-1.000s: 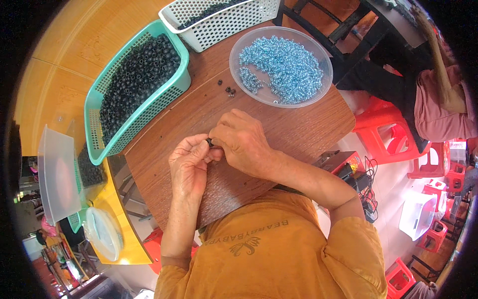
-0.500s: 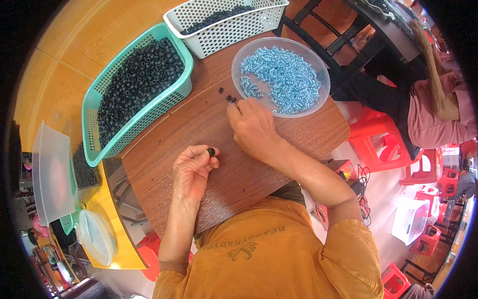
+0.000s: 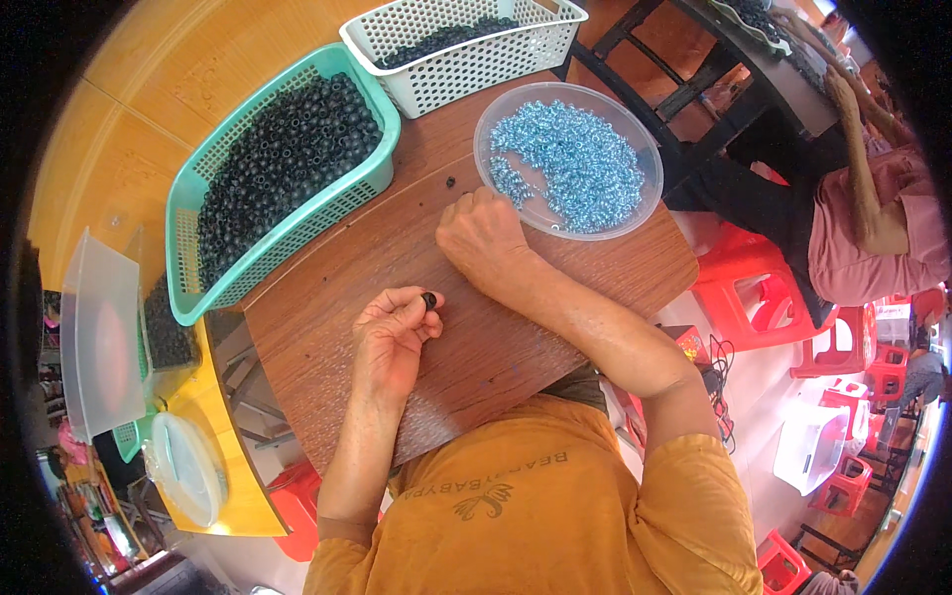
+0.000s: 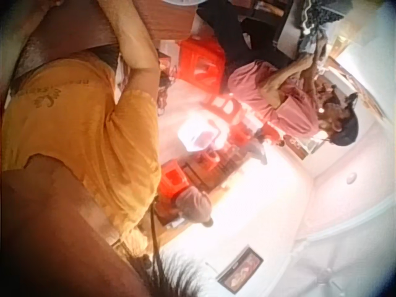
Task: The person repeatedly picks small black cylindrical parts from a green basket and light blue metallic pieces from a clear bowl, then inserts the blue pieces into the black parts by hand. The assembled units are placed back into the green basket. The process is repeated continuously throughout the clip.
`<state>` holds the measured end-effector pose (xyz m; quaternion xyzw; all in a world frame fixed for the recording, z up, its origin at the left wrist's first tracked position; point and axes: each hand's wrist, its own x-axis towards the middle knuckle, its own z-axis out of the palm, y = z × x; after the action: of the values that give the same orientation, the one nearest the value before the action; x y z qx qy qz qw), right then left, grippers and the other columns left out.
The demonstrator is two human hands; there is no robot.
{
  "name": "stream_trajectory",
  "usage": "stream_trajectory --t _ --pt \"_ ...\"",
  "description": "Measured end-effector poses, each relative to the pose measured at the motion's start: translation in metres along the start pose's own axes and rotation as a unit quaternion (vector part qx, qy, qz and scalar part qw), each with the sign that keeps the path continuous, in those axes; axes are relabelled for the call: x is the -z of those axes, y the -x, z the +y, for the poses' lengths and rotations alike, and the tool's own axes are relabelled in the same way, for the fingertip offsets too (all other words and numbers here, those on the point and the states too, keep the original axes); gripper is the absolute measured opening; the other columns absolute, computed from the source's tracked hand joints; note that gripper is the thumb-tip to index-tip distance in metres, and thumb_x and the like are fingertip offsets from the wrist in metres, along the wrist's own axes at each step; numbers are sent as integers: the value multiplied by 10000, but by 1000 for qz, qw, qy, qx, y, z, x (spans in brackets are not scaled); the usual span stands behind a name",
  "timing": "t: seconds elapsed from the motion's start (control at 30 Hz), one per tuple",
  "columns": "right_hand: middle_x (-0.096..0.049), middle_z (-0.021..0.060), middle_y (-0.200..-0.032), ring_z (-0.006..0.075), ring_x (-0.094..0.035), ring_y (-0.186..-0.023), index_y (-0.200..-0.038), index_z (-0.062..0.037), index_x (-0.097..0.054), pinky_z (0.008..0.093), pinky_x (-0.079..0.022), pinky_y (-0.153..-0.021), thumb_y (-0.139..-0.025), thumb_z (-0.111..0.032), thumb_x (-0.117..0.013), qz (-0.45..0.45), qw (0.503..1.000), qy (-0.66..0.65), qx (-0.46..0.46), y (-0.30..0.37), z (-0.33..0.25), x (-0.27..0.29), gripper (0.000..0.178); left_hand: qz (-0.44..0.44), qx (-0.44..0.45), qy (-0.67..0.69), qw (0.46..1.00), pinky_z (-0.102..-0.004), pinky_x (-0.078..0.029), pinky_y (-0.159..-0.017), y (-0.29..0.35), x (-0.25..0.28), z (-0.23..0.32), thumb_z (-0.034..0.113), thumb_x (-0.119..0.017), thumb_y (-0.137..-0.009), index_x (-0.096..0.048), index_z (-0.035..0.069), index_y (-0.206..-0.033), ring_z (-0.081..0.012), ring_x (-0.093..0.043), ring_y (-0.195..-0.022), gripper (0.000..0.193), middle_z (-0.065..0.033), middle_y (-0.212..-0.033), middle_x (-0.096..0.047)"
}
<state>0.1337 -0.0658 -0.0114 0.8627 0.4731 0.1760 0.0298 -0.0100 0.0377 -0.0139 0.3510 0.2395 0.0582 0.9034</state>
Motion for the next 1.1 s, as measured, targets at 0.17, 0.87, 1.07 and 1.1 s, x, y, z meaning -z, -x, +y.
stream_trajectory --t 0.17,0.87,1.07,1.1 --pt "-609 104 -655 239 -589 -655 -656 -30 -610 330 -459 -552 -641 -126 -640 70 992 -105 -20 13 -3 2 102 -7 -1 31 999 -271 -495 -609 0 1 0 -20 -614 -801 -593 -14 -872 -164 -617 -675 74 -168 -853 -649" --pt "-620 55 -623 80 -533 -519 -694 20 -647 204 -376 -439 -765 -145 -656 -172 568 -769 -236 36 -4 56 180 -18 -73 3 997 -296 -496 -652 3 -3 -6 -46 -599 -807 -589 -37 -871 -184 -604 -702 65 -134 -834 -634" --pt "-607 77 -591 119 -544 -496 -672 32 -628 248 -402 -443 -769 -159 -656 -135 638 -722 -232 36 -13 49 217 -24 -81 0 996 -307 -503 -661 1 2 -10 -36 -596 -814 -586 -30 -886 -184 -609 -704 73 -128 -827 -631" --pt "-605 88 -584 136 -548 -486 -669 37 -623 263 -409 -445 -769 -160 -657 -123 672 -692 -232 37 -15 50 223 -22 -71 11 997 -308 -504 -662 0 3 -11 -33 -596 -815 -583 -28 -893 -185 -611 -706 80 -128 -827 -630"
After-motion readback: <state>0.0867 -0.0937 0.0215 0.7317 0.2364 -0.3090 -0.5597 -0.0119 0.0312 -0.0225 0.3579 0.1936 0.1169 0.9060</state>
